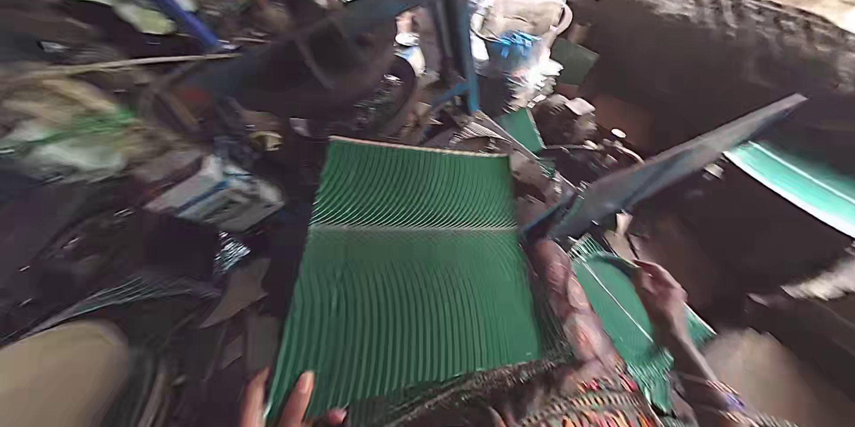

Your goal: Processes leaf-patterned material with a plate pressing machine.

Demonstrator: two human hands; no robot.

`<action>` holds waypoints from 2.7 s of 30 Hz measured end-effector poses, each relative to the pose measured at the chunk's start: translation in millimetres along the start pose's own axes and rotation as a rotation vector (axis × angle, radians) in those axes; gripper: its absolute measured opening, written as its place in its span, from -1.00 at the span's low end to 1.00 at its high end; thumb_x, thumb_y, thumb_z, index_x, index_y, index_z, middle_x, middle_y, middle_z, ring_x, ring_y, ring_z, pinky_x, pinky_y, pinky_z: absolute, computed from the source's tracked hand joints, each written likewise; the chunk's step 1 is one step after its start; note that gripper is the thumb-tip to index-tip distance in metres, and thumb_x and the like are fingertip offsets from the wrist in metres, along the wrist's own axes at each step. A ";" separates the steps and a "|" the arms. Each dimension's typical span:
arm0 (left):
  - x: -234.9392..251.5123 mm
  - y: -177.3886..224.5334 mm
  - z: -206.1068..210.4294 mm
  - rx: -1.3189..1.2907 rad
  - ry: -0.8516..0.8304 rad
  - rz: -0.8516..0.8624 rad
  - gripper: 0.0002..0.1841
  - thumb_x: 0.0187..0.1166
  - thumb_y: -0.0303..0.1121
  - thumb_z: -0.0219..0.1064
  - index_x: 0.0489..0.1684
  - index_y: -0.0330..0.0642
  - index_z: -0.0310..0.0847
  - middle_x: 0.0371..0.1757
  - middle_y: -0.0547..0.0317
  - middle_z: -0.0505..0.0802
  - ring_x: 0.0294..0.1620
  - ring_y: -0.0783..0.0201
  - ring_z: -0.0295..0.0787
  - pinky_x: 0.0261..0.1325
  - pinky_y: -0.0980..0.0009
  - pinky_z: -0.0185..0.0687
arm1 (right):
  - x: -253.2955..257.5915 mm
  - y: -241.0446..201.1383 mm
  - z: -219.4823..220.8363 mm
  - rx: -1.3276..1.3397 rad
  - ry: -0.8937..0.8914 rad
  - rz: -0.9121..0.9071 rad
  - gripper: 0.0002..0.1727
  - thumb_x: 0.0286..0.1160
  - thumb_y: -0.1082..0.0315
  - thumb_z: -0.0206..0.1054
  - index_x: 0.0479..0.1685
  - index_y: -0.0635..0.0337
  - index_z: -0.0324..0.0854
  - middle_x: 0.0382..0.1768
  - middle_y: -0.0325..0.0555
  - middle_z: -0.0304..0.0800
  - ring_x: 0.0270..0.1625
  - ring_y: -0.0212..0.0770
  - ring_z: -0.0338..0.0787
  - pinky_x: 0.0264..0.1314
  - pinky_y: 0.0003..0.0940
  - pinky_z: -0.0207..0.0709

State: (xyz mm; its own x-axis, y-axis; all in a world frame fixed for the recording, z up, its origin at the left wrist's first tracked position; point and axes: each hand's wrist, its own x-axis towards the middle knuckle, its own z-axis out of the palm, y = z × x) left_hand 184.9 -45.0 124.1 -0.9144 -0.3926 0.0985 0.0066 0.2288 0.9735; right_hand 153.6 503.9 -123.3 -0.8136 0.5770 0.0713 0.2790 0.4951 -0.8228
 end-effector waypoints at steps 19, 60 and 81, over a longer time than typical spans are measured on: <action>383.2 17.5 102.8 -0.087 0.138 -0.154 -0.32 0.64 -0.47 0.36 0.78 -0.14 0.18 0.07 -0.21 0.69 -0.41 0.27 0.53 -0.30 0.39 0.53 | 51.9 -185.2 19.8 0.157 0.193 -0.524 -0.68 0.66 0.44 0.09 0.08 0.51 0.68 -0.06 0.22 0.85 -0.19 -0.15 0.88 -0.14 -0.26 0.79; 164.3 -132.8 121.6 0.931 -0.203 0.359 -0.51 0.64 -0.03 0.19 0.44 -0.06 0.66 0.59 -0.05 0.59 0.64 -0.16 0.42 0.67 -0.13 0.26 | 192.8 -305.5 139.6 -0.251 0.055 -0.498 -0.74 0.62 0.38 0.26 0.10 0.27 0.77 0.09 0.24 0.84 0.21 0.34 0.77 0.15 0.36 0.56; 367.2 44.2 115.3 0.044 0.160 -0.138 -0.32 0.91 0.05 -0.29 0.35 -0.40 0.56 0.07 -0.19 0.79 -0.20 0.11 0.72 -0.03 0.13 0.63 | 107.5 -230.7 67.3 0.033 0.195 -0.376 -0.76 0.64 0.54 0.13 -0.01 0.49 0.70 0.00 0.39 0.79 0.17 0.34 0.77 0.31 0.33 0.51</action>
State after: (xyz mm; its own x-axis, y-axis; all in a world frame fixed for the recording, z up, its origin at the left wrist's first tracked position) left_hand -197.3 -76.4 179.5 -0.8293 -0.5587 -0.0004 -0.1352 0.2000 0.9704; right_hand -32.5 407.9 36.2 -0.7430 0.4739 0.4725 -0.0379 0.6751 -0.7368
